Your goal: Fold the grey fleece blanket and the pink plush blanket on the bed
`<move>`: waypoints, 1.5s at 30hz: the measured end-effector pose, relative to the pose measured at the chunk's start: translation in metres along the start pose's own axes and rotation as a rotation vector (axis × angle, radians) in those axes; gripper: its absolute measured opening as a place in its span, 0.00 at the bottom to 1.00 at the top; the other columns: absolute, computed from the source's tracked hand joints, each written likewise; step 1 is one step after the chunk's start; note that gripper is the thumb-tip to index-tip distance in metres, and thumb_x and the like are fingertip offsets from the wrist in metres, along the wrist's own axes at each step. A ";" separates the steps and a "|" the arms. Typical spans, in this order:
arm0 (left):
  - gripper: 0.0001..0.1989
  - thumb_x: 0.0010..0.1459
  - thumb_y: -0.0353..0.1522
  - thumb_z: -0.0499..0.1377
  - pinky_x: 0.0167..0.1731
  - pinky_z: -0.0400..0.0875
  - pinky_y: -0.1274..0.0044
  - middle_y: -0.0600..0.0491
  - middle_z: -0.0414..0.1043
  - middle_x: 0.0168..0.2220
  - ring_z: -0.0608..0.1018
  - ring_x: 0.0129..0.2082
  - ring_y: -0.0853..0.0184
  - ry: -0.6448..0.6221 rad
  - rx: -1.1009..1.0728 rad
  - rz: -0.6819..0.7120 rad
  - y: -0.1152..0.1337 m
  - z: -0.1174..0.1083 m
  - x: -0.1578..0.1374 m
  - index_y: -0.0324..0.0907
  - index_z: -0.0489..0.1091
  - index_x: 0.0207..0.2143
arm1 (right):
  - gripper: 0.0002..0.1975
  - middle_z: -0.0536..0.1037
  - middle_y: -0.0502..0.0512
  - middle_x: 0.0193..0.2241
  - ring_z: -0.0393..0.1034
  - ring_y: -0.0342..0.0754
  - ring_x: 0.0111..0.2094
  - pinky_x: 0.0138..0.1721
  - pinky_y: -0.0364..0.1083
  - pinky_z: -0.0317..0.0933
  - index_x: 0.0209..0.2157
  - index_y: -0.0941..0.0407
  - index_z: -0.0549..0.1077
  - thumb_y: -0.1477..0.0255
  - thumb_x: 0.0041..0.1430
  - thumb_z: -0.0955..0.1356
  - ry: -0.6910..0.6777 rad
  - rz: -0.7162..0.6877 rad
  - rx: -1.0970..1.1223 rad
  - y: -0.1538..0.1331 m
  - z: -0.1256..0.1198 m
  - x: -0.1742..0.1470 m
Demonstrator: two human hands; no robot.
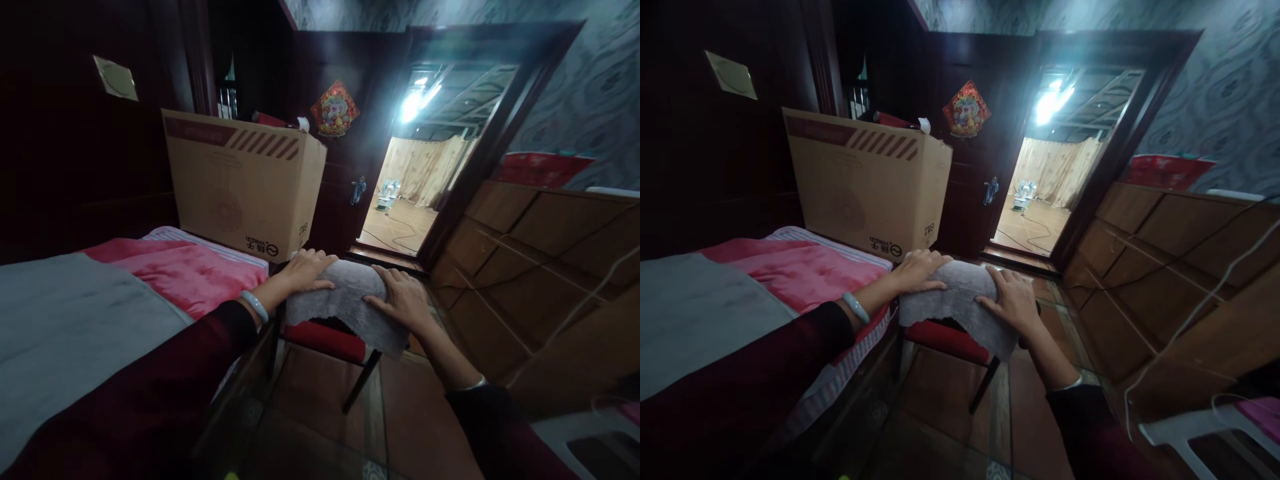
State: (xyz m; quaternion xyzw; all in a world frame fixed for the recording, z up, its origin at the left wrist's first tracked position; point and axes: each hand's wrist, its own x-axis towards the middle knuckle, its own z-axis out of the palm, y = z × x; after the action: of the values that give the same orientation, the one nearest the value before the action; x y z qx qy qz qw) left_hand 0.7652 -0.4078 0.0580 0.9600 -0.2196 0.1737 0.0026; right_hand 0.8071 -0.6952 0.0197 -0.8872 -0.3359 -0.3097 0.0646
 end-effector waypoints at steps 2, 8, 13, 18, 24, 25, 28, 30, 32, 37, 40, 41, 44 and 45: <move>0.33 0.61 0.51 0.60 0.50 0.65 0.66 0.43 0.72 0.52 0.74 0.49 0.53 0.007 0.014 0.011 -0.002 0.002 0.000 0.48 0.63 0.64 | 0.37 0.76 0.64 0.47 0.68 0.63 0.46 0.44 0.54 0.57 0.65 0.54 0.66 0.46 0.62 0.64 0.009 -0.003 -0.014 0.000 0.001 -0.002; 0.39 0.56 0.50 0.65 0.52 0.66 0.64 0.42 0.72 0.53 0.75 0.50 0.52 -0.016 -0.018 -0.007 -0.007 0.000 0.000 0.47 0.61 0.66 | 0.36 0.76 0.64 0.47 0.67 0.63 0.46 0.44 0.54 0.56 0.65 0.53 0.65 0.48 0.62 0.65 0.013 -0.003 -0.020 -0.004 -0.003 -0.001; 0.47 0.53 0.43 0.69 0.64 0.56 0.57 0.37 0.62 0.65 0.65 0.66 0.46 0.013 -0.035 -0.135 -0.018 -0.001 -0.030 0.45 0.54 0.70 | 0.36 0.76 0.64 0.46 0.67 0.63 0.45 0.44 0.54 0.56 0.65 0.53 0.65 0.49 0.62 0.65 0.020 -0.003 -0.012 -0.005 -0.003 -0.001; 0.44 0.56 0.30 0.63 0.66 0.56 0.59 0.36 0.49 0.73 0.57 0.72 0.49 0.018 -0.088 -0.366 -0.033 0.011 -0.120 0.43 0.50 0.72 | 0.36 0.76 0.66 0.49 0.68 0.63 0.47 0.45 0.55 0.58 0.65 0.55 0.65 0.48 0.62 0.65 0.025 0.008 -0.017 -0.006 -0.001 -0.001; 0.40 0.51 0.28 0.63 0.66 0.60 0.60 0.39 0.57 0.70 0.62 0.70 0.49 -0.266 -0.070 -0.589 -0.056 0.011 -0.279 0.45 0.62 0.67 | 0.36 0.74 0.66 0.56 0.65 0.68 0.56 0.53 0.64 0.57 0.67 0.52 0.62 0.51 0.62 0.65 0.041 0.011 -0.022 -0.005 0.001 -0.005; 0.39 0.52 0.29 0.63 0.66 0.59 0.61 0.39 0.57 0.70 0.62 0.70 0.50 -0.282 -0.062 -0.632 -0.057 0.005 -0.305 0.44 0.62 0.67 | 0.35 0.72 0.67 0.59 0.63 0.69 0.59 0.55 0.67 0.56 0.67 0.51 0.62 0.51 0.62 0.64 0.078 0.017 -0.023 -0.010 0.001 -0.007; 0.35 0.56 0.31 0.60 0.66 0.60 0.64 0.40 0.58 0.70 0.64 0.69 0.53 -0.253 -0.043 -0.777 -0.048 -0.018 -0.379 0.43 0.63 0.67 | 0.34 0.66 0.69 0.64 0.55 0.72 0.66 0.59 0.71 0.52 0.68 0.52 0.60 0.53 0.64 0.63 0.225 -0.021 0.058 -0.044 0.001 -0.011; 0.33 0.57 0.32 0.59 0.66 0.60 0.65 0.42 0.60 0.69 0.65 0.69 0.54 -0.192 -0.020 -0.884 -0.033 -0.031 -0.424 0.44 0.65 0.66 | 0.32 0.65 0.67 0.65 0.55 0.69 0.67 0.62 0.68 0.54 0.68 0.52 0.60 0.56 0.66 0.63 0.262 -0.125 0.229 -0.084 0.009 -0.014; 0.30 0.57 0.33 0.59 0.65 0.61 0.64 0.42 0.61 0.69 0.66 0.68 0.53 -0.144 0.007 -1.003 -0.012 -0.039 -0.468 0.44 0.68 0.64 | 0.28 0.69 0.64 0.63 0.63 0.63 0.63 0.60 0.64 0.60 0.66 0.49 0.62 0.60 0.68 0.63 0.224 -0.255 0.453 -0.136 0.028 -0.020; 0.25 0.65 0.38 0.52 0.65 0.61 0.59 0.43 0.63 0.68 0.67 0.67 0.52 -0.087 0.072 -1.219 0.054 -0.052 -0.571 0.44 0.71 0.62 | 0.23 0.74 0.63 0.58 0.70 0.58 0.58 0.58 0.60 0.66 0.60 0.52 0.70 0.60 0.67 0.62 -0.067 -0.468 0.861 -0.276 0.112 -0.032; 0.27 0.66 0.41 0.49 0.65 0.58 0.55 0.41 0.61 0.69 0.64 0.68 0.49 -0.141 0.146 -1.395 0.094 -0.070 -0.631 0.43 0.69 0.64 | 0.27 0.77 0.66 0.54 0.71 0.60 0.56 0.57 0.62 0.66 0.57 0.57 0.72 0.55 0.64 0.61 -0.091 -0.410 0.981 -0.339 0.159 -0.023; 0.28 0.66 0.41 0.49 0.66 0.58 0.55 0.40 0.60 0.69 0.63 0.69 0.49 -0.163 0.176 -1.475 0.106 -0.079 -0.650 0.42 0.68 0.64 | 0.29 0.78 0.67 0.53 0.72 0.62 0.54 0.56 0.63 0.66 0.55 0.58 0.73 0.53 0.62 0.61 -0.086 -0.378 0.994 -0.354 0.171 -0.018; 0.29 0.66 0.40 0.48 0.65 0.57 0.54 0.39 0.60 0.69 0.63 0.69 0.48 -0.198 0.273 -1.736 0.144 -0.110 -0.706 0.40 0.67 0.65 | 0.37 0.79 0.72 0.48 0.74 0.66 0.50 0.53 0.65 0.66 0.53 0.63 0.73 0.47 0.56 0.59 -0.123 -0.274 0.924 -0.382 0.199 -0.002; 0.28 0.66 0.39 0.48 0.65 0.58 0.54 0.39 0.60 0.69 0.63 0.69 0.48 -0.199 0.306 -1.827 0.156 -0.120 -0.722 0.40 0.67 0.65 | 0.39 0.79 0.74 0.46 0.74 0.68 0.48 0.52 0.66 0.67 0.52 0.65 0.73 0.47 0.55 0.57 -0.159 -0.241 0.869 -0.386 0.206 0.003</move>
State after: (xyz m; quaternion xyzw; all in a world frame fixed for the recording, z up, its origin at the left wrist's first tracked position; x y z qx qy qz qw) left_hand 0.0504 -0.2352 -0.0822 0.7607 0.6473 0.0481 -0.0071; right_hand 0.6674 -0.3316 -0.1791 -0.7535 -0.5394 -0.0763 0.3681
